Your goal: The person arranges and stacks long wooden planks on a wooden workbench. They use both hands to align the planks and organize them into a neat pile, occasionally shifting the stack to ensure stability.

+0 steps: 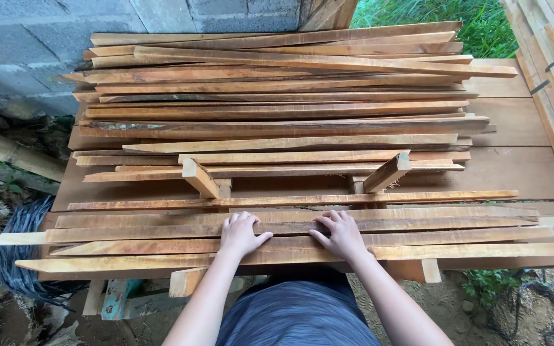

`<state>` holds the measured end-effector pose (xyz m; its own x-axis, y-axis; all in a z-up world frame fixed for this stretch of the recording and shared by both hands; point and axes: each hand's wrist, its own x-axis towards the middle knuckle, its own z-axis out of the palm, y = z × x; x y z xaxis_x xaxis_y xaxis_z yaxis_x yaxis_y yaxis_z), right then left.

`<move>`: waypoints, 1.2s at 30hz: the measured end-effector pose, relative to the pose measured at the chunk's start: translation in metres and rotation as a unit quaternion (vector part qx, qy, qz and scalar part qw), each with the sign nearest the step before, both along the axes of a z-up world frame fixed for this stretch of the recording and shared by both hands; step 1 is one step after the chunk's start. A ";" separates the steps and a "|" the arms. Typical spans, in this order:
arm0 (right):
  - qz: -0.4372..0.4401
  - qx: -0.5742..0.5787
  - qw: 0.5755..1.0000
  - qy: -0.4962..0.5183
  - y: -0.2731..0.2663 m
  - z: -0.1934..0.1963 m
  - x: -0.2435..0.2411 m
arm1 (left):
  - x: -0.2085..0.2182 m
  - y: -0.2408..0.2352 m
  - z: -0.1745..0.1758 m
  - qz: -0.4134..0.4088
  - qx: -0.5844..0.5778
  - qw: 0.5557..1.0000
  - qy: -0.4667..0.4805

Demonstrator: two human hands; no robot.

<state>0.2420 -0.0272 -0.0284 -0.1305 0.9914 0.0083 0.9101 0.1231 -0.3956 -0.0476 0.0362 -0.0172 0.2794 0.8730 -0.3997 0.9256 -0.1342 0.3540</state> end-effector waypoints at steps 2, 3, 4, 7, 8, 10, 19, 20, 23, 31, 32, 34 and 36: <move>-0.002 0.011 1.000 0.004 -0.004 0.001 -0.004 | 0.006 -0.003 -0.002 -0.011 0.009 1.000 0.001; -0.005 0.025 1.000 0.008 -0.004 0.002 -0.005 | 0.009 -0.002 -0.003 -0.024 0.020 1.000 0.002; -0.006 0.026 1.000 0.008 0.000 0.002 -0.007 | 0.012 -0.002 -0.009 -0.026 0.021 0.999 0.002; -0.008 0.050 0.999 0.012 -0.003 -0.001 -0.012 | 0.018 -0.010 -0.025 -0.052 0.034 0.998 -0.016; -0.012 0.053 0.999 0.005 -0.004 -0.002 -0.013 | 0.020 -0.011 -0.026 -0.053 0.025 0.998 -0.018; -0.014 0.056 0.998 -0.001 -0.002 -0.001 -0.018 | 0.020 -0.010 -0.025 -0.052 0.017 0.998 -0.017; 0.009 -0.156 0.984 -0.091 0.035 0.029 -0.020 | 0.033 0.001 0.000 -0.042 -0.053 0.997 0.042; 0.017 -0.195 0.976 -0.090 0.040 0.036 -0.021 | 0.033 0.002 0.002 -0.052 -0.058 0.996 0.054; 0.026 -0.255 0.964 -0.079 0.047 0.039 -0.017 | 0.036 0.005 0.010 -0.072 -0.068 0.992 0.076; 0.029 -0.095 0.995 0.028 0.028 0.028 -0.014 | 0.037 0.003 0.004 -0.059 -0.066 0.994 0.063; 0.035 -0.069 0.997 0.028 0.024 0.026 -0.016 | 0.036 0.001 0.004 -0.060 -0.063 0.994 0.059; 0.037 -0.042 0.998 0.027 0.018 0.022 -0.014 | 0.038 0.001 0.006 -0.066 -0.058 0.995 0.054; 0.043 -0.011 0.999 0.024 0.016 0.017 -0.013 | 0.040 0.004 0.009 -0.061 -0.063 0.995 0.056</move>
